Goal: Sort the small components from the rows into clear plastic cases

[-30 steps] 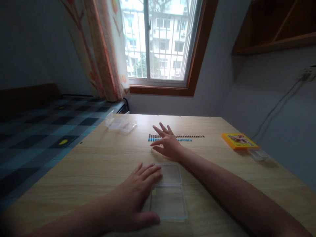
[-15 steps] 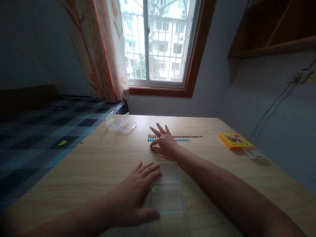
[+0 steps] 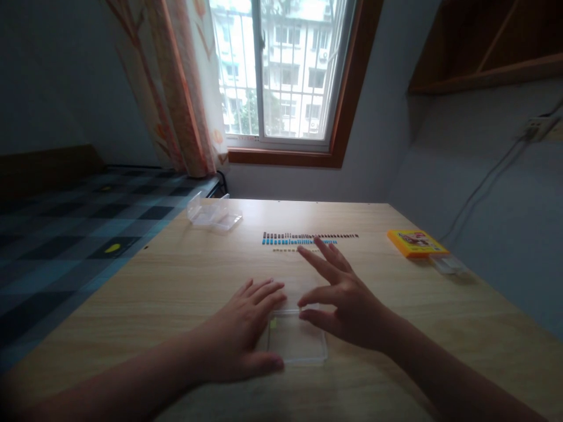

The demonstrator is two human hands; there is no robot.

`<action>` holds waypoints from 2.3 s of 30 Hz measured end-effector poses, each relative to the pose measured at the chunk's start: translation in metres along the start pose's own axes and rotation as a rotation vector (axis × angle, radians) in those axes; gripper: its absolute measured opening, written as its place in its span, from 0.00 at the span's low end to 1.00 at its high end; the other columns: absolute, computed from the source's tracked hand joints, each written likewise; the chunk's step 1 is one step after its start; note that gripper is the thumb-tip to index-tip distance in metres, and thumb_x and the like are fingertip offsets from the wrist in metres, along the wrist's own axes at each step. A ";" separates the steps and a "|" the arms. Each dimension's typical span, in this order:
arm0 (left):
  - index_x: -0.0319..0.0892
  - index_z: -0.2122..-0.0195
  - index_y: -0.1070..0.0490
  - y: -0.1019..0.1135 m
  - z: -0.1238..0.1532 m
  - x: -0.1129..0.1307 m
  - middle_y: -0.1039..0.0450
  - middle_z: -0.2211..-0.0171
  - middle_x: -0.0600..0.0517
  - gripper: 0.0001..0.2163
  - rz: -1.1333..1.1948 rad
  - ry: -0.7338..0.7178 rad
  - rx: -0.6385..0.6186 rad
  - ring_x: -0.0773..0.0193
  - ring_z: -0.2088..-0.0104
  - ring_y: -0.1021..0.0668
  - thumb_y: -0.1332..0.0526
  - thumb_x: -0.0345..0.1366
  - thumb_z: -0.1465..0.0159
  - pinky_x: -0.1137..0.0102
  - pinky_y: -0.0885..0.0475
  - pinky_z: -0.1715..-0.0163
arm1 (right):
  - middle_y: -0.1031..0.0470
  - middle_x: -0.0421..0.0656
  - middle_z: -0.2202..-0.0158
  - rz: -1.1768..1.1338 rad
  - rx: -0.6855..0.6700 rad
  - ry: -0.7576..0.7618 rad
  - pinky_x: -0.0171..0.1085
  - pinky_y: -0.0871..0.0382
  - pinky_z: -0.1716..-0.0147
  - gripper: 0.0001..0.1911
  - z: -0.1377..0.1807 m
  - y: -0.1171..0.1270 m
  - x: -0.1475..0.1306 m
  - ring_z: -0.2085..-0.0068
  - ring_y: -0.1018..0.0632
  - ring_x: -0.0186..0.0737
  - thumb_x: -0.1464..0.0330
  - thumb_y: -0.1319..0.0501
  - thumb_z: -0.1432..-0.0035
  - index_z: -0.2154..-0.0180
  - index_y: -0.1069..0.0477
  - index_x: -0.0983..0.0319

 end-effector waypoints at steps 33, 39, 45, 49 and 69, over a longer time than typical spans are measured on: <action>0.41 0.33 0.38 -0.001 -0.002 0.000 0.45 0.29 0.36 0.42 -0.024 -0.032 0.008 0.37 0.29 0.43 0.35 0.62 0.41 0.37 0.55 0.32 | 0.48 0.35 0.27 -0.060 -0.233 0.000 0.68 0.58 0.32 0.07 0.009 -0.042 -0.015 0.25 0.55 0.58 0.69 0.31 0.41 0.65 0.16 0.50; 0.42 0.32 0.39 0.000 -0.001 0.000 0.44 0.29 0.36 0.42 0.013 -0.042 0.030 0.36 0.30 0.42 0.34 0.62 0.42 0.36 0.55 0.32 | 0.49 0.36 0.26 -0.091 -0.263 -0.022 0.67 0.57 0.31 0.12 0.010 -0.046 -0.021 0.25 0.55 0.56 0.70 0.34 0.40 0.57 0.17 0.48; 0.43 0.31 0.41 -0.001 0.000 0.001 0.44 0.29 0.38 0.42 0.018 -0.051 0.032 0.37 0.29 0.42 0.34 0.61 0.41 0.37 0.55 0.31 | 0.51 0.40 0.26 -0.055 -0.327 -0.053 0.66 0.55 0.31 0.16 0.011 -0.057 -0.025 0.25 0.57 0.54 0.71 0.40 0.35 0.49 0.22 0.51; 0.42 0.31 0.42 -0.001 0.000 0.001 0.44 0.29 0.38 0.43 0.005 -0.051 0.030 0.38 0.29 0.43 0.35 0.61 0.41 0.37 0.55 0.31 | 0.53 0.40 0.25 -0.063 -0.336 -0.045 0.66 0.55 0.31 0.14 0.012 -0.058 -0.025 0.25 0.59 0.54 0.70 0.41 0.34 0.50 0.22 0.52; 0.41 0.32 0.39 -0.002 -0.001 0.001 0.43 0.30 0.37 0.42 -0.019 -0.051 0.034 0.36 0.30 0.42 0.34 0.62 0.41 0.36 0.52 0.32 | 0.53 0.41 0.25 -0.067 -0.333 -0.075 0.68 0.55 0.32 0.16 0.013 -0.060 -0.018 0.25 0.58 0.54 0.72 0.40 0.35 0.50 0.22 0.49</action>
Point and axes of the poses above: each hand's wrist, its own z-axis away from the middle knuckle, its own y-axis out of the back of the hand, x = y × z, the point moved 10 cm from there along -z, towards the middle knuckle
